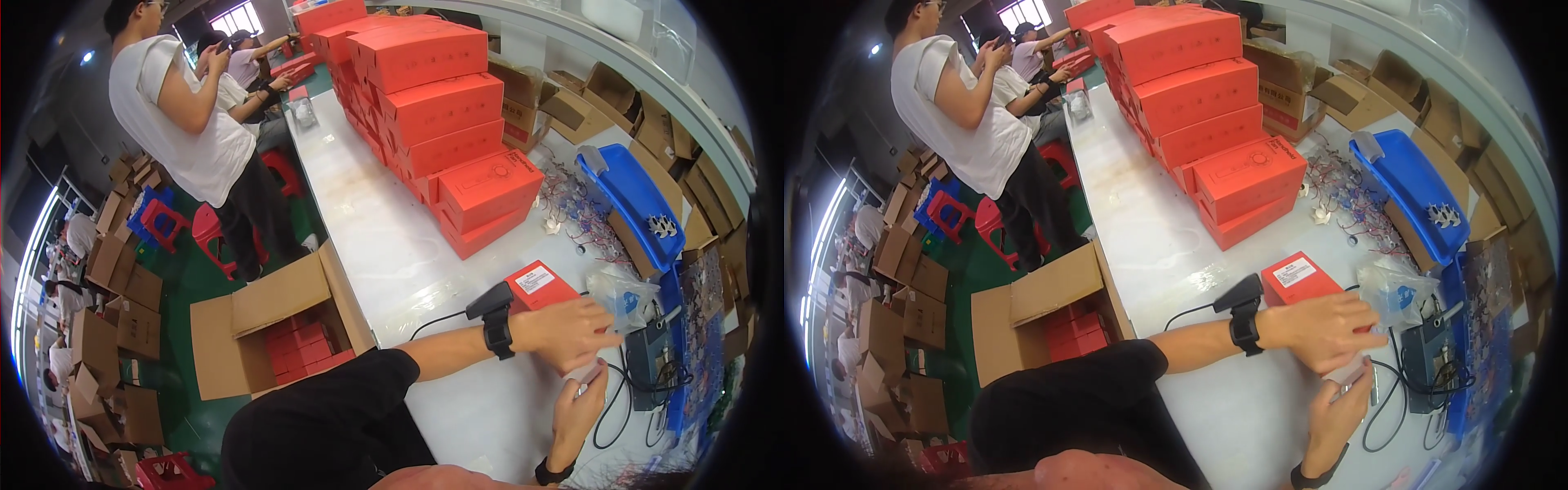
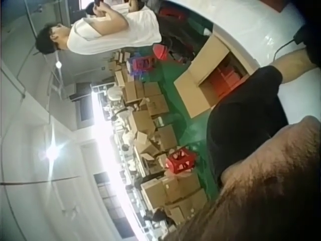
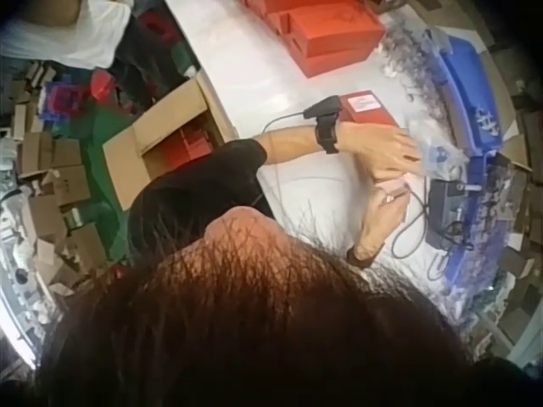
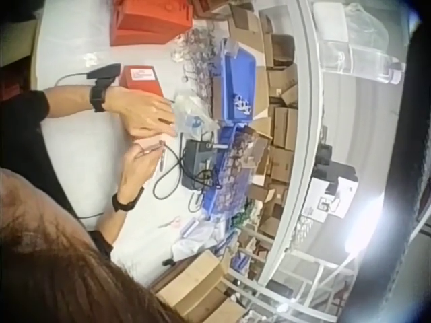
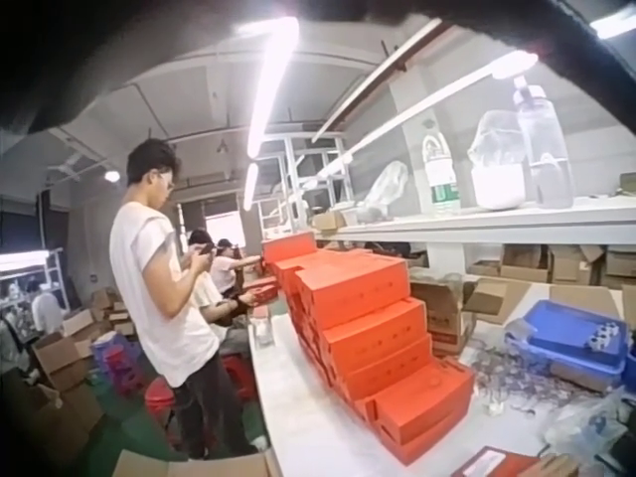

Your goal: The person removes a handheld fan from a plastic bag, wraps it in a white foam sheet, and slides it into a red box. They then insert a small plastic bag into the box, fold the cardboard flaps to close it, and place the box into a larger cardboard container.

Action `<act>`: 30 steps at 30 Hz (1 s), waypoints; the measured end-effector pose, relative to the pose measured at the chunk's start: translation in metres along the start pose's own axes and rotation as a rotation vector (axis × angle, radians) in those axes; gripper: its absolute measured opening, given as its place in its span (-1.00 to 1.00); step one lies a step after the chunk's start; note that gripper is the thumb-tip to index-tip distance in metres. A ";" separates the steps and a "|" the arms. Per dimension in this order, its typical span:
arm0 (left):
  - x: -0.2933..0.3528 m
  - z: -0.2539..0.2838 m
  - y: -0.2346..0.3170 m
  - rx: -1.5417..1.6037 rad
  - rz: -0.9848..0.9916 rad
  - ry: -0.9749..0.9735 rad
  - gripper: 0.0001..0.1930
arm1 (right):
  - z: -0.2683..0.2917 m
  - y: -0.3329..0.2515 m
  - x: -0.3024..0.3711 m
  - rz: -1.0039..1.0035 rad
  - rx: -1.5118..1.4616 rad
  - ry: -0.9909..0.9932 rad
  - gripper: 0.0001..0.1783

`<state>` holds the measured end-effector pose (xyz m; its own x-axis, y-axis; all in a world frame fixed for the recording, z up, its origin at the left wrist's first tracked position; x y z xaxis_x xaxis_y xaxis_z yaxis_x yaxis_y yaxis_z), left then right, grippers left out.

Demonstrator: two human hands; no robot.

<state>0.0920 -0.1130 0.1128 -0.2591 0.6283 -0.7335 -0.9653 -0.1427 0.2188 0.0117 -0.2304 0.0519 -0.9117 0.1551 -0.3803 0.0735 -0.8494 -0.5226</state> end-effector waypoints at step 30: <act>-0.008 0.014 0.009 1.387 0.385 -0.345 -0.70 | 0.080 -0.050 0.012 0.204 -0.342 0.074 -0.51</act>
<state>0.0860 -0.1090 0.1299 -0.2733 0.8972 -0.3469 0.0124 0.3639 0.9314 -0.0354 -0.2261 0.1341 -0.8341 0.0471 -0.5495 0.3912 -0.6519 -0.6497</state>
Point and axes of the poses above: each hand's wrist, its own x-axis away from the middle knuckle, its own z-axis out of the back of the hand, y = z × x, the point moved 8 cm from there along -x, towards the middle knuckle, and after that the axes turned 1 degree about z, right-handed, at the moved point
